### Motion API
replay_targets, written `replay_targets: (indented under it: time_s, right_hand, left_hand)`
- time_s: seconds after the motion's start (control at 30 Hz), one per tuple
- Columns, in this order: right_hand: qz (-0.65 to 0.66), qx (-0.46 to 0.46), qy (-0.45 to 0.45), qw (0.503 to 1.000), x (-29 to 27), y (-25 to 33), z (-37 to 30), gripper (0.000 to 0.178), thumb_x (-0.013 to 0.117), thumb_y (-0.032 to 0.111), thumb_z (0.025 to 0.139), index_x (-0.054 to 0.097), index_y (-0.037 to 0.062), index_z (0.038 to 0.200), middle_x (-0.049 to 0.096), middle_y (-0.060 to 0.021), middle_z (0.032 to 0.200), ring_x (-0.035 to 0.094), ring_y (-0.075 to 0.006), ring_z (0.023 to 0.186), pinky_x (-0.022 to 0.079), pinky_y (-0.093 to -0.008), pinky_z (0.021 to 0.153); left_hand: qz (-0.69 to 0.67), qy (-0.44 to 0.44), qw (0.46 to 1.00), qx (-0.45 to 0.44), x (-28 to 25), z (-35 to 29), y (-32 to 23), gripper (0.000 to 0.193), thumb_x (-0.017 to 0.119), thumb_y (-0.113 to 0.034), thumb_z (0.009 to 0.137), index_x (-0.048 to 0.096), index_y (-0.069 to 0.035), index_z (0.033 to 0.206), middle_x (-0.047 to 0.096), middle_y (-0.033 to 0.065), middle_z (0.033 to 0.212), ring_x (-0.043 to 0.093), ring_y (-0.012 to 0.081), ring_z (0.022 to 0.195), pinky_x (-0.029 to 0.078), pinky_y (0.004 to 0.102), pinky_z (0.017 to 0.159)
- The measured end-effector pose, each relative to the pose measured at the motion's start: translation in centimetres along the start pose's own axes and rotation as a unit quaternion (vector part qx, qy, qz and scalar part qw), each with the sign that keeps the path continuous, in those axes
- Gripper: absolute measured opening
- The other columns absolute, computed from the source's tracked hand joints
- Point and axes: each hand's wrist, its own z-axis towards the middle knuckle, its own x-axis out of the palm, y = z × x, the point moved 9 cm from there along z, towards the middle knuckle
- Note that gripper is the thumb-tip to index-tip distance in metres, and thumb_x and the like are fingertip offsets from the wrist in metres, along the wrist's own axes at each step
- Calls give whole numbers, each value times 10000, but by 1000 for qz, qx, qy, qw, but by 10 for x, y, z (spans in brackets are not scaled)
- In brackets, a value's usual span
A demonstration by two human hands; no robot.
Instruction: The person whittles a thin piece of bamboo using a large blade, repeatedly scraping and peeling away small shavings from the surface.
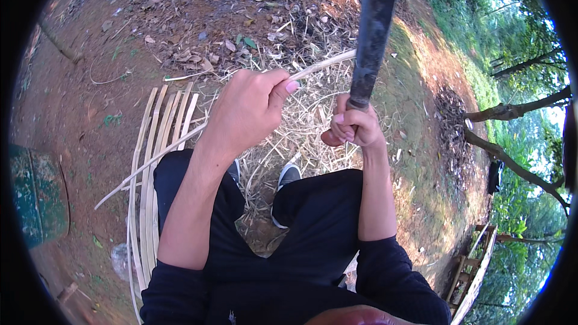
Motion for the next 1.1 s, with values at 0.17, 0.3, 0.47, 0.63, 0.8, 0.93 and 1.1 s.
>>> replay_targets:
  time_s: [0.17, 0.3, 0.47, 0.63, 0.8, 0.93, 1.1]
  right_hand:
    - [50, -2, 23, 999, 9, -7, 5, 239, 575, -15, 807, 423, 63, 639, 414, -35, 452, 408, -137, 357, 347, -300, 385]
    - [44, 13, 26, 999, 8, -7, 3, 247, 575, -17, 800, 413, 66, 632, 410, -39, 445, 404, -135, 348, 351, -299, 385]
    - [62, 35, 48, 996, 7, -9, 0, 236, 578, -19, 797, 421, 66, 642, 415, -37, 446, 395, -124, 343, 340, -295, 381]
    - [-21, 96, 40, 994, 14, -21, -4, 207, 587, -46, 790, 452, 49, 665, 427, -27, 454, 398, -112, 347, 323, -290, 374]
    - [30, 74, 50, 996, 17, -19, 1, 191, 580, -43, 801, 463, 44, 678, 441, -28, 462, 413, -110, 355, 327, -281, 378]
    - [28, 85, 68, 994, 27, -25, 3, 189, 564, -47, 805, 459, 46, 677, 435, -27, 458, 422, -112, 359, 331, -276, 380]
    - [58, 63, 72, 994, 15, -18, 2, 196, 569, -46, 801, 446, 49, 681, 430, -30, 453, 418, -108, 357, 326, -273, 373]
  left_hand:
    - [1, 8, 1000, -6, 4, 0, 0, 236, 619, -164, 965, 632, 38, 844, 515, 198, 566, 490, 346, 493, 372, 424, 507]
    - [28, 33, 999, -28, 1, 1, 2, 235, 624, -171, 962, 658, 36, 856, 571, 222, 585, 593, 389, 546, 423, 448, 527]
    - [1, 19, 1000, -15, 1, 0, 5, 256, 606, -164, 977, 593, 41, 825, 445, 186, 543, 396, 319, 464, 337, 414, 498]
    - [15, 25, 999, -32, 3, 0, 7, 269, 595, -179, 989, 599, 39, 832, 428, 181, 542, 391, 302, 465, 330, 414, 500]
    - [2, 64, 997, -36, 5, 2, 4, 238, 541, -142, 993, 635, 43, 878, 540, 239, 591, 557, 426, 561, 405, 483, 553]
    - [19, 99, 993, -55, 8, -1, 4, 208, 513, -107, 986, 622, 50, 904, 560, 248, 627, 572, 437, 608, 414, 496, 580]
    - [27, 82, 996, -16, 10, -1, 4, 191, 515, -89, 987, 658, 38, 991, 532, 216, 606, 533, 369, 536, 378, 456, 544]
